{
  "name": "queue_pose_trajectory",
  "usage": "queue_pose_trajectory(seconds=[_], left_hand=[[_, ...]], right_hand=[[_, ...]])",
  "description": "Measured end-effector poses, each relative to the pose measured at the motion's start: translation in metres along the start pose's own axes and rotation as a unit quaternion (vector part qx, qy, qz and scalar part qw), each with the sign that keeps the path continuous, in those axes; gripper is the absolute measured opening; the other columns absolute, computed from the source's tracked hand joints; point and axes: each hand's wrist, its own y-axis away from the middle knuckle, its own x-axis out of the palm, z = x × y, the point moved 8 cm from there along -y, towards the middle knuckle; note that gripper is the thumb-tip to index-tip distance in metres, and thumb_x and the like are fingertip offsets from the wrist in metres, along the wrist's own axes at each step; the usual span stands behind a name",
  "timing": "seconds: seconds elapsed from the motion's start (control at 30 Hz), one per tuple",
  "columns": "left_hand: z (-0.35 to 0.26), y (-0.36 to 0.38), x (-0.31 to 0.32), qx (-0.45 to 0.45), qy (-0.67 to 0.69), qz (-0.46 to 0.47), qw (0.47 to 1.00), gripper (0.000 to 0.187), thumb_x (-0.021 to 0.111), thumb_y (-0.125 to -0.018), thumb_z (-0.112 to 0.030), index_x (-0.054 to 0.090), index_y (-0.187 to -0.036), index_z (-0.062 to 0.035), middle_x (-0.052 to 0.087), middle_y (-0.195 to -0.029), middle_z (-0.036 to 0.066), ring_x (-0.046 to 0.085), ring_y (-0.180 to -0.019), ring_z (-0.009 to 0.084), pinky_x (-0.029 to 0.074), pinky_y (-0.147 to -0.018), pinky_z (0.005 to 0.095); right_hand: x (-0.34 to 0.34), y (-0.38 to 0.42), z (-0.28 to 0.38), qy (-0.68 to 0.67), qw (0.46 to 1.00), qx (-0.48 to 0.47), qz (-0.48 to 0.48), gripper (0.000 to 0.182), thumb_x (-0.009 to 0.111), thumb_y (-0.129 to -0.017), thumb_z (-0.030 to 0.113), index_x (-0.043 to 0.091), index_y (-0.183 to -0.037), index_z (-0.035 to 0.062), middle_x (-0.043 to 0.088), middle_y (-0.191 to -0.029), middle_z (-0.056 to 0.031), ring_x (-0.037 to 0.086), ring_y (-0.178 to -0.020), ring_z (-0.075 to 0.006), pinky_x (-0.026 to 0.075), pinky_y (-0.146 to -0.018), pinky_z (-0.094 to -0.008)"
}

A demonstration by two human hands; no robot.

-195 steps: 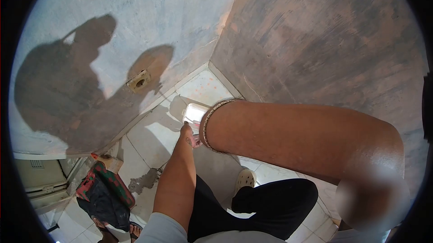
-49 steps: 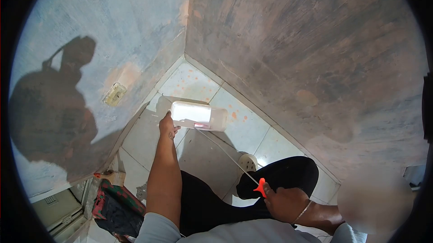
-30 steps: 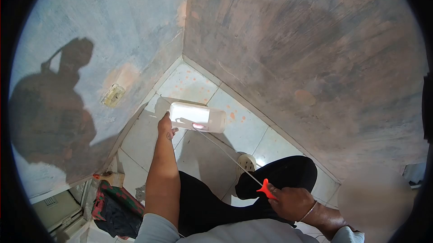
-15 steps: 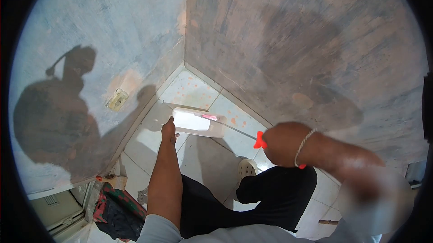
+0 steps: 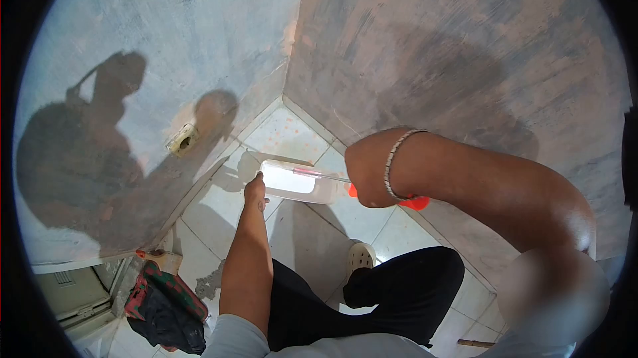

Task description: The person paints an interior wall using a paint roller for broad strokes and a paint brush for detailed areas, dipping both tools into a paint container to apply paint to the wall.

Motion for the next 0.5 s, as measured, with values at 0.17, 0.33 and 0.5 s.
queue_pose_trajectory(seconds=[0.17,0.33,0.5], left_hand=[[-0.007,0.003,0.004,0.018,0.001,-0.017,1.000,0.073,0.047,-0.088,-0.059,0.035,-0.145,-0.0141,0.048,-0.139,0.015,0.060,-0.094,0.0477,0.036,-0.044,0.0379],[-0.006,0.011,0.001,0.013,0.004,0.003,1.000,0.071,0.047,-0.089,-0.056,0.035,-0.145,-0.0136,0.039,-0.146,0.015,0.057,-0.101,0.0486,0.041,-0.052,0.0427],[-0.001,-0.017,0.006,0.051,0.006,-0.010,0.999,0.072,0.049,-0.088,-0.057,0.035,-0.145,-0.0140,0.040,-0.146,0.014,0.055,-0.104,0.0504,0.041,-0.053,0.0437]], right_hand=[[-0.009,0.002,0.008,0.035,0.999,0.033,-0.002,0.020,0.058,-0.076,0.010,0.069,-0.082,-0.0043,0.067,-0.077,-0.0196,0.065,-0.068,-0.0292,0.051,-0.065,-0.0412],[-0.012,-0.005,0.015,0.033,0.999,-0.002,-0.011,0.020,0.058,-0.076,0.011,0.069,-0.083,-0.0043,0.067,-0.079,-0.0203,0.065,-0.069,-0.0301,0.052,-0.067,-0.0419],[-0.005,-0.006,0.012,0.040,0.999,-0.010,0.005,0.020,0.059,-0.077,0.011,0.070,-0.084,-0.0040,0.067,-0.081,-0.0207,0.066,-0.072,-0.0303,0.052,-0.068,-0.0414]])
